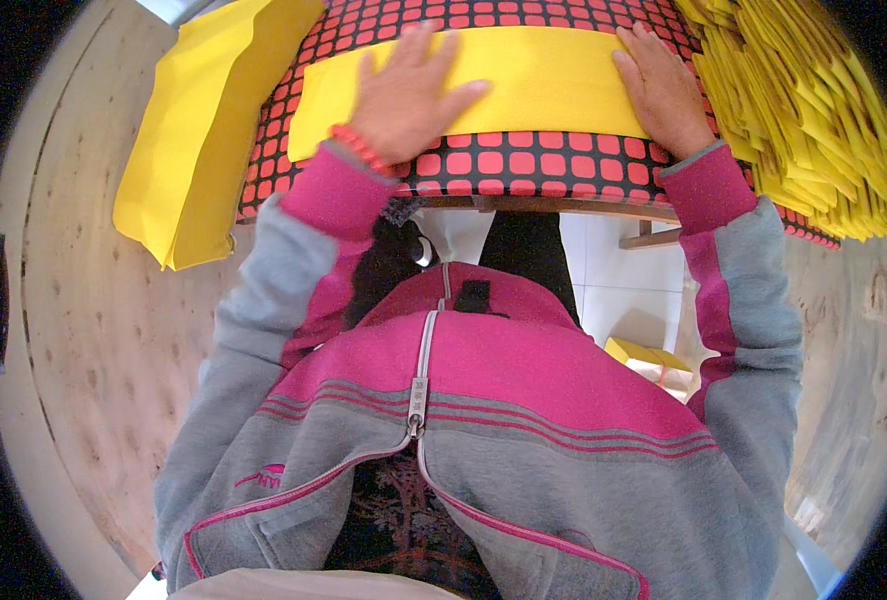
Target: The person folds yellow paper sheets on a patterned table, repeatedly folding each sheet in half and pressing the creases. They stack the folded sheets and continue folding additional sheets from a nearby pile.
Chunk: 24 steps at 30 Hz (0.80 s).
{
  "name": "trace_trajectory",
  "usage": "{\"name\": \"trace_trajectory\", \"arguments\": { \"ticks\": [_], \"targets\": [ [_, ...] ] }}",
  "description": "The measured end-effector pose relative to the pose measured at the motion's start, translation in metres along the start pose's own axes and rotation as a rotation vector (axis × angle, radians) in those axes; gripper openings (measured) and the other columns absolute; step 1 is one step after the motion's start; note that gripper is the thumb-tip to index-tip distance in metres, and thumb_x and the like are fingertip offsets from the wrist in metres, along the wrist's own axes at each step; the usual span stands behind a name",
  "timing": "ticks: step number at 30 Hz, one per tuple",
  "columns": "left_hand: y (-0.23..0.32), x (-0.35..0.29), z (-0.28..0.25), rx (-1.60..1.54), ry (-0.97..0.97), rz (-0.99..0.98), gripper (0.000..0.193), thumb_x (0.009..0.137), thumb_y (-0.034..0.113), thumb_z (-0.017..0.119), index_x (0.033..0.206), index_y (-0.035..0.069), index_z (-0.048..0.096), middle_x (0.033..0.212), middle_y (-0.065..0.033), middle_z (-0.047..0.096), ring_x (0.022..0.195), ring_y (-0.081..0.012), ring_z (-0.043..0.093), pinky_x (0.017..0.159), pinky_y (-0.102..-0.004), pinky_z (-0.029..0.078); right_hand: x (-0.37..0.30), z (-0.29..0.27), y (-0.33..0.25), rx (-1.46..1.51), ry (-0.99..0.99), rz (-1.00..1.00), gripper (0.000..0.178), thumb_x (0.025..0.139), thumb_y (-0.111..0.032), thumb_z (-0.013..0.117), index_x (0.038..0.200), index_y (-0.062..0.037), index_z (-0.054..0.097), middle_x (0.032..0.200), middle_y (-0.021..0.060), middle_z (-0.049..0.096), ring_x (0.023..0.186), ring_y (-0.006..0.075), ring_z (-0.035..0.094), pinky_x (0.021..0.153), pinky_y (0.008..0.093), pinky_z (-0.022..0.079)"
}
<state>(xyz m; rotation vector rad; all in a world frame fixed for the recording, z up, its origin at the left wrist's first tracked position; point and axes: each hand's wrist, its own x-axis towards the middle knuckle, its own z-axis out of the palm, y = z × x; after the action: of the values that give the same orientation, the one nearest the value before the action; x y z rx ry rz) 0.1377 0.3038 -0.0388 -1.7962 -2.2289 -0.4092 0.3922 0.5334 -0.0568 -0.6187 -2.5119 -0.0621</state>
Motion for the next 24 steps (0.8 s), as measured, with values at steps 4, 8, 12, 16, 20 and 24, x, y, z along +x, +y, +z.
{"name": "trace_trajectory", "arguments": {
  "ticks": [4,8,12,16,20,24],
  "targets": [
    [-0.056,-0.040,-0.027,0.099,-0.081,-0.119,0.076,0.101,0.060,0.044,0.157,0.008,0.037,0.165,-0.0193,0.031,0.153,-0.0355,0.028,0.118,-0.0669,0.021,0.000,0.001,0.001,0.017,0.018,0.002,0.048,0.107,-0.034,0.046,0.142,-0.0027,0.056,0.149,0.0228,0.053,0.142,0.0343,0.047,0.116,0.0436,0.037],
    [-0.083,-0.071,-0.042,0.067,-0.099,-0.209,0.072,0.102,0.054,0.046,0.155,0.005,0.039,0.164,-0.0220,0.030,0.154,-0.0357,0.026,0.118,-0.0678,0.019,0.005,-0.006,-0.001,-0.039,-0.040,0.009,0.048,0.106,-0.036,0.048,0.139,-0.0032,0.058,0.146,0.0222,0.056,0.136,0.0355,0.052,0.113,0.0445,0.041],
    [-0.077,-0.087,-0.059,-0.046,-0.015,-0.296,0.069,0.103,0.048,0.048,0.153,0.002,0.040,0.166,-0.0233,0.026,0.156,-0.0362,0.021,0.119,-0.0672,0.016,0.025,-0.021,-0.001,0.026,-0.124,0.032,0.045,0.104,-0.038,0.054,0.130,-0.0024,0.063,0.132,0.0203,0.064,0.120,0.0366,0.062,0.101,0.0447,0.049],
    [-0.032,-0.116,-0.085,-0.556,0.269,0.000,0.044,0.101,0.021,0.061,0.137,-0.003,0.057,0.138,-0.0225,0.061,0.130,-0.0341,0.057,0.114,-0.0486,0.038,0.046,-0.023,-0.005,0.169,-0.125,-0.030,0.037,0.102,-0.033,0.058,0.119,-0.0006,0.063,0.111,0.0186,0.068,0.102,0.0360,0.066,0.088,0.0419,0.052],
    [0.018,-0.132,-0.078,-1.560,-0.477,-0.008,0.036,0.105,0.017,0.055,0.133,-0.004,0.060,0.130,-0.0165,0.067,0.123,-0.0226,0.063,0.106,-0.0366,0.048,0.036,-0.033,-0.026,0.089,-0.144,0.001,0.033,0.100,-0.031,0.062,0.115,-0.0010,0.064,0.107,0.0178,0.067,0.101,0.0358,0.066,0.088,0.0417,0.052],
    [0.036,-0.130,-0.052,-1.858,-0.800,-0.395,0.049,0.108,0.032,0.051,0.143,-0.003,0.050,0.141,-0.0206,0.060,0.131,-0.0268,0.060,0.109,-0.0387,0.048,-0.002,-0.074,-0.064,0.022,-0.091,-0.042,0.036,0.096,-0.034,0.065,0.109,-0.0012,0.065,0.094,0.0184,0.068,0.088,0.0390,0.068,0.078,0.0457,0.054]
  ]
}}
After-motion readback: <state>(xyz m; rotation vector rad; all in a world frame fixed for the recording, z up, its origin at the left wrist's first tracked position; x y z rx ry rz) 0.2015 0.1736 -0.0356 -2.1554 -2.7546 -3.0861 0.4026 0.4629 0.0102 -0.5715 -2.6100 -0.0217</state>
